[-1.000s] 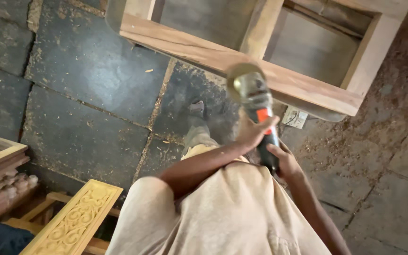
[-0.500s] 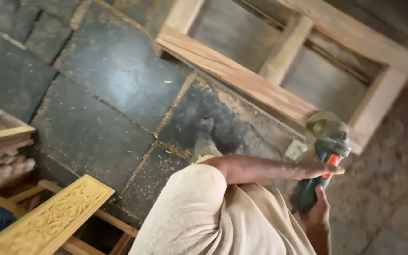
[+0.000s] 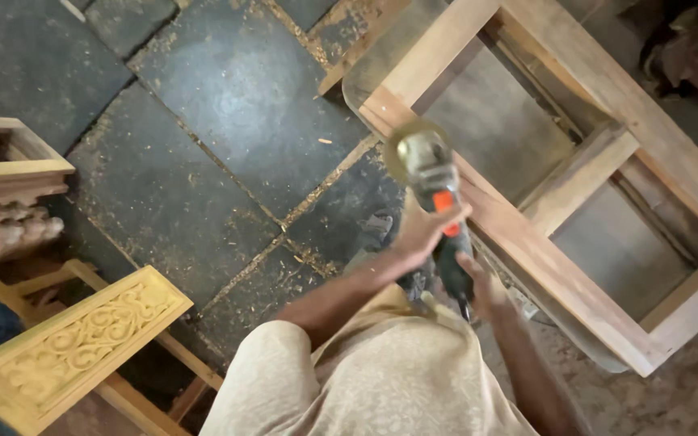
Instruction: The person uses an angle grinder with a sanding disc to smooth the surfaces of a wooden frame. They systematically move the tool along the edges and flat surfaces of the frame, occasionally repositioning the frame to access different sides.
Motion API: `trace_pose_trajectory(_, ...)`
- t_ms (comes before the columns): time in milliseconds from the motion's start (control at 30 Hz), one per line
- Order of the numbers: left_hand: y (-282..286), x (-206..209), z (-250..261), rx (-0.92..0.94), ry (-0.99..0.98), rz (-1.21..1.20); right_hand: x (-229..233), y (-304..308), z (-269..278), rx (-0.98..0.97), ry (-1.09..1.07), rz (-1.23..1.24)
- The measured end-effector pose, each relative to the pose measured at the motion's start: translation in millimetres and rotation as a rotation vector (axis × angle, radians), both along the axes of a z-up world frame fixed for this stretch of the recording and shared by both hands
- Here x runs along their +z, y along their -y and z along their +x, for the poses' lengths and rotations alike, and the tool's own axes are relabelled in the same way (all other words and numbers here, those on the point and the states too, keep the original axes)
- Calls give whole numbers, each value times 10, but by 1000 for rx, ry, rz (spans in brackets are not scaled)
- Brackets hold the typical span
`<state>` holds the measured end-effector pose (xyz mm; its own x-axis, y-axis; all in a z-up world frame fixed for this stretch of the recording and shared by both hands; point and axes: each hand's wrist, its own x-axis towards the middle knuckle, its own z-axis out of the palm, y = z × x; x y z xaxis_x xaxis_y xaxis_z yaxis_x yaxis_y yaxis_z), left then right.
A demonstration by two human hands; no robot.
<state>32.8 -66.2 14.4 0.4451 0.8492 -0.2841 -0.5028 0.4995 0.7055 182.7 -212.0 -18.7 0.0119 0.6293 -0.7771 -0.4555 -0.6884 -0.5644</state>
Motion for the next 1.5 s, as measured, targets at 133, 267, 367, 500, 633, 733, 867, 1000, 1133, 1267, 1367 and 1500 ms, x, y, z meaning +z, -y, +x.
trace_pose_trajectory(133,-648,-7,-248,80,-62,-71,104,-835,-195,123,-2,87)
trace_pose_trajectory(267,-977,5,-297,133,-82,-43,257,-1290,-288,182,37,147)
trace_pose_trajectory(367,-1020,50,-225,135,-41,-39,373,-1356,-276,125,7,31)
trace_pose_trajectory(500,-854,107,-140,120,-88,-52,430,-1196,-201,70,15,52)
trace_pose_trajectory(633,-657,178,-94,72,-103,-3,438,-914,-103,91,37,76)
trace_pose_trajectory(733,-470,231,-5,74,-145,-7,414,-656,11,77,86,56)
trace_pose_trajectory(867,-238,249,121,21,-190,-37,380,-353,174,83,73,-3)
trace_pose_trajectory(1000,-47,270,236,13,-195,23,417,-136,255,34,25,50)
trace_pose_trajectory(1133,125,309,347,-33,-220,-14,477,53,330,11,-36,51)
trace_pose_trajectory(1267,305,336,465,-56,-260,2,476,274,456,-2,-24,22)
trace_pose_trajectory(1367,446,332,558,-83,-204,-15,442,475,528,-31,-8,8)
trace_pose_trajectory(1500,626,343,693,-118,-222,-89,470,677,628,-30,27,-5)
